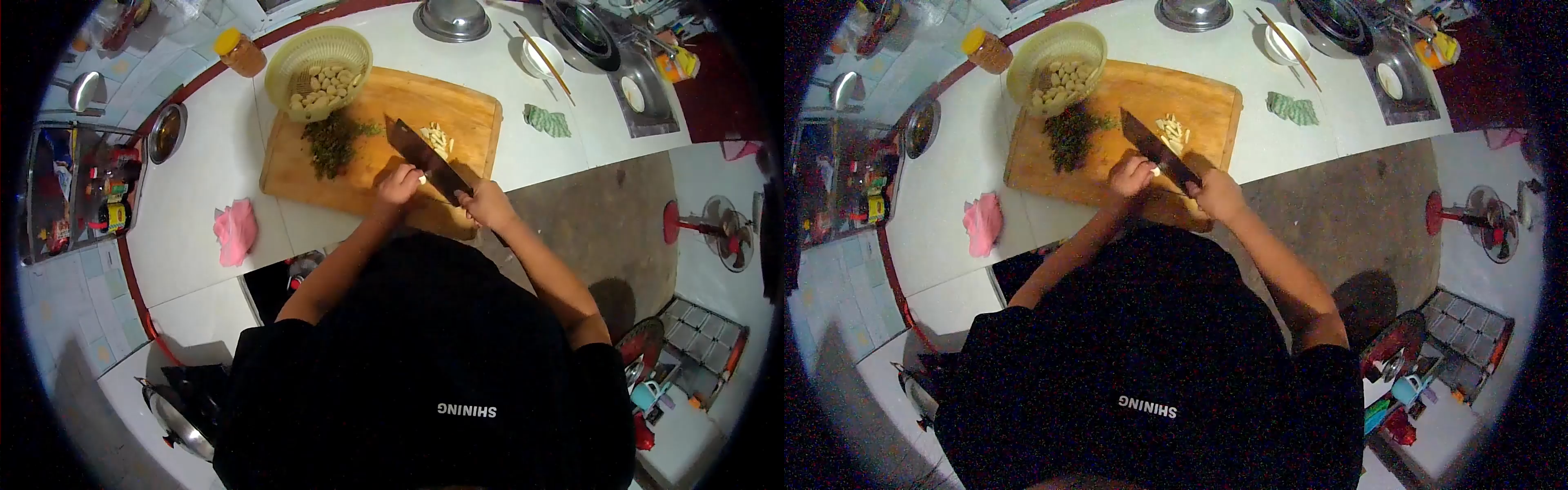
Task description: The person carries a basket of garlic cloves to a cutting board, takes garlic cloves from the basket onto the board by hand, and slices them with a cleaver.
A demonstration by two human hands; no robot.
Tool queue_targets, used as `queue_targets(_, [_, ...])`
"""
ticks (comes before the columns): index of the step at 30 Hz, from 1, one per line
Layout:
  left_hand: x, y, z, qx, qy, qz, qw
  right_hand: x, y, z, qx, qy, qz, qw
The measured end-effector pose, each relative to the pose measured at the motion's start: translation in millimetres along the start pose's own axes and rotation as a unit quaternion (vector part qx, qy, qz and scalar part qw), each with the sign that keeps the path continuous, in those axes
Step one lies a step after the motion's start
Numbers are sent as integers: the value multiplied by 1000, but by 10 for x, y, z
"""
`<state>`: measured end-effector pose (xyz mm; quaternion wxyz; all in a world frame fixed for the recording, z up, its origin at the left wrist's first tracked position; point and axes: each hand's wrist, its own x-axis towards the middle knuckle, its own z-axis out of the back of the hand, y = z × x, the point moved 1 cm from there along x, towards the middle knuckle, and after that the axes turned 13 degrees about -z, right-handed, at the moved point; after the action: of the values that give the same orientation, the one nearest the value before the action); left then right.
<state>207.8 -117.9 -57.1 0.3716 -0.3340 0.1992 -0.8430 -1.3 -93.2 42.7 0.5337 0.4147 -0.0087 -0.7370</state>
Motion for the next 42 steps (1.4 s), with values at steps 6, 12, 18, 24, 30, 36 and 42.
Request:
queue_targets(6, [97, -61, 2, 60, 28, 2, 998, -27, -60, 148, 1, -18, -1, 1000])
queue_targets(12, [45, -24, -9, 93, 8, -35, 995, -110, 13, 145, -80, -28, 12, 996])
queue_targets(18, [106, -62, 94, 106, -23, -92, 990, -73, 45, 172, -94, -8, -9, 995])
queue_targets(24, [127, -105, 91, 112, -71, -109, 985, -63, 51, 68, -159, -38, 24, 986])
queue_targets(30, [41, -5, 55, 84, 1, -62, 995, -81, 109, 173, -146, -39, 41, 988])
queue_targets(36, [56, -47, 54, 79, 12, -32, 996, 34, 17, 7, -151, -54, 57, 985])
queue_targets(42, [63, 1, 43, 80, 18, -48, 995, -93, 127, 176, -123, -49, 48, 990])
